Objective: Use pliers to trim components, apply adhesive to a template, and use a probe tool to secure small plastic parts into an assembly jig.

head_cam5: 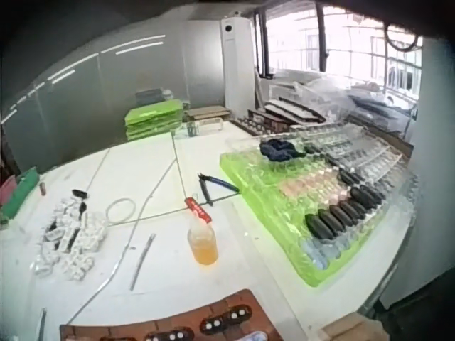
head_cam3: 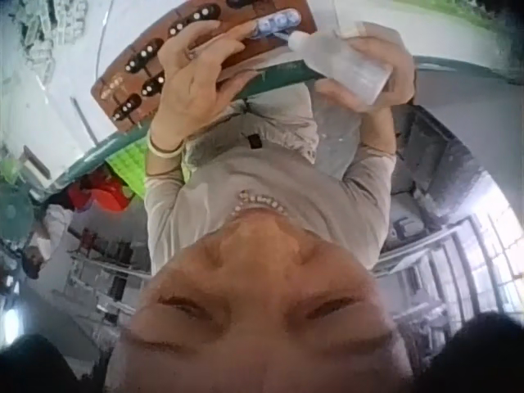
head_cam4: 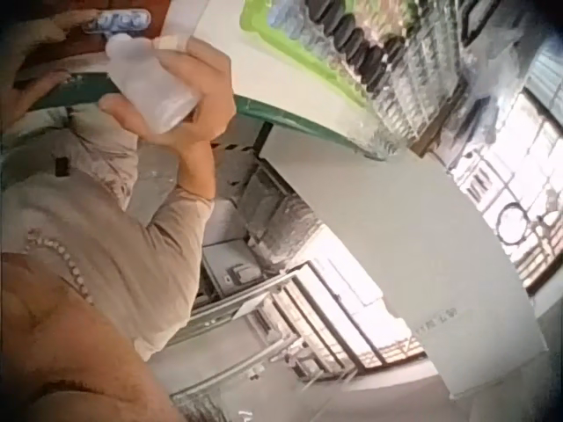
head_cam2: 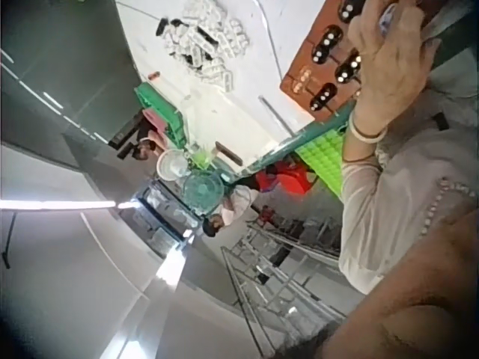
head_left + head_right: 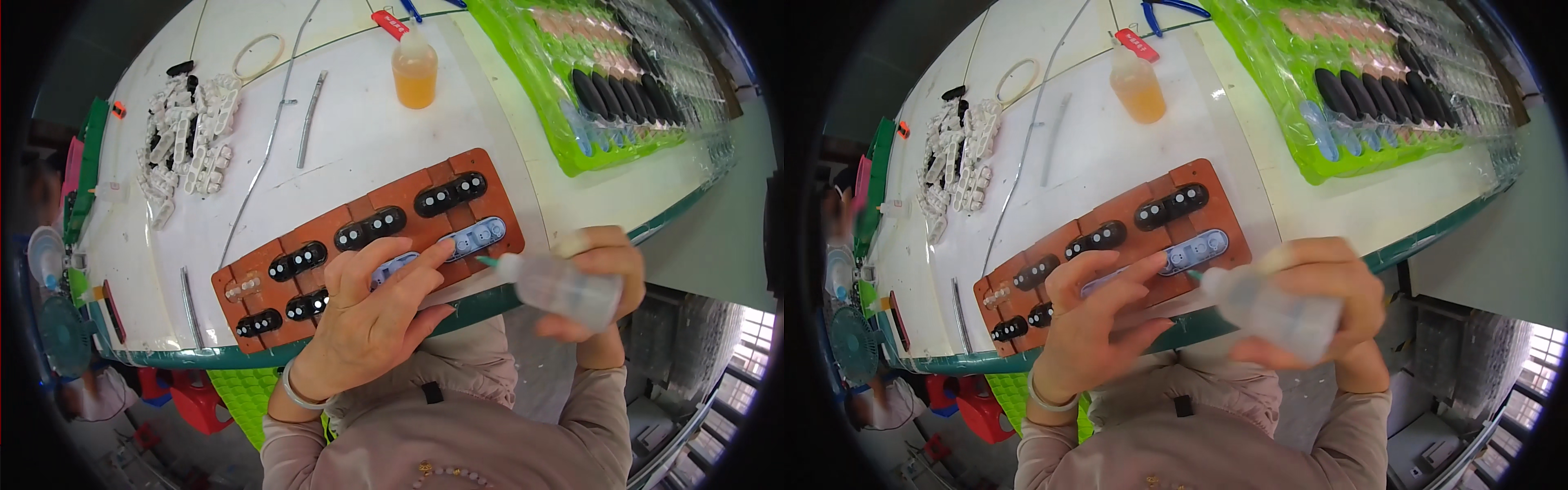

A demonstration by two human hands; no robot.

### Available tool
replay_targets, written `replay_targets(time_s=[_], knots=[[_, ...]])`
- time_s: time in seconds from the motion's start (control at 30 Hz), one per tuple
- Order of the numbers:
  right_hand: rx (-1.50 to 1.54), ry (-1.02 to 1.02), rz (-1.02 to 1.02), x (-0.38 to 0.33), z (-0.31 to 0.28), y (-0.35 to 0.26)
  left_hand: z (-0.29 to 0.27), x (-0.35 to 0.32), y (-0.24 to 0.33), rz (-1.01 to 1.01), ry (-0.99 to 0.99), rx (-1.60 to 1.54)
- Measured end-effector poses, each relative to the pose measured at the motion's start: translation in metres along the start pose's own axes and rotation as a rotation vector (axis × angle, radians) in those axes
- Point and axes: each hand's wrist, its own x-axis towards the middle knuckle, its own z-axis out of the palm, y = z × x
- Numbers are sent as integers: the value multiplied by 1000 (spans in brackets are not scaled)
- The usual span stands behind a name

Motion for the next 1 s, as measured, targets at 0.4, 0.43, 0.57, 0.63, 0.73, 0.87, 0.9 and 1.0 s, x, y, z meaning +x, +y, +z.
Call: replay_targets(time_s=[0.4, 0.43, 0.57, 0.63, 0.73, 0.87, 0.9, 1.0], knots=[[324, 456, 563, 45, -9, 22, -6, 3, 4, 118, 78, 75], [330, 450, 542, 60, -3, 25, -9, 0, 6, 139, 95, 86], [181, 299, 496, 113, 16, 68, -23, -29, 13, 240, 280, 86], [-51, 124, 504, 125, 13, 93, -29, -48, 5, 244, 325, 73], [-202, -70, 420, 133, 8, 134, -48, -85, -5, 158, 397, 69], [-154, -114, 458, 120, 21, 151, -79, -131, -23, -256, 732, 249], [-138, -138, 446, 118, 21, 157, -84, -145, -30, -395, 842, 223], [-75, -146, 524, 113, 10, 168, -109, -179, -55, -581, 1000, 231]])
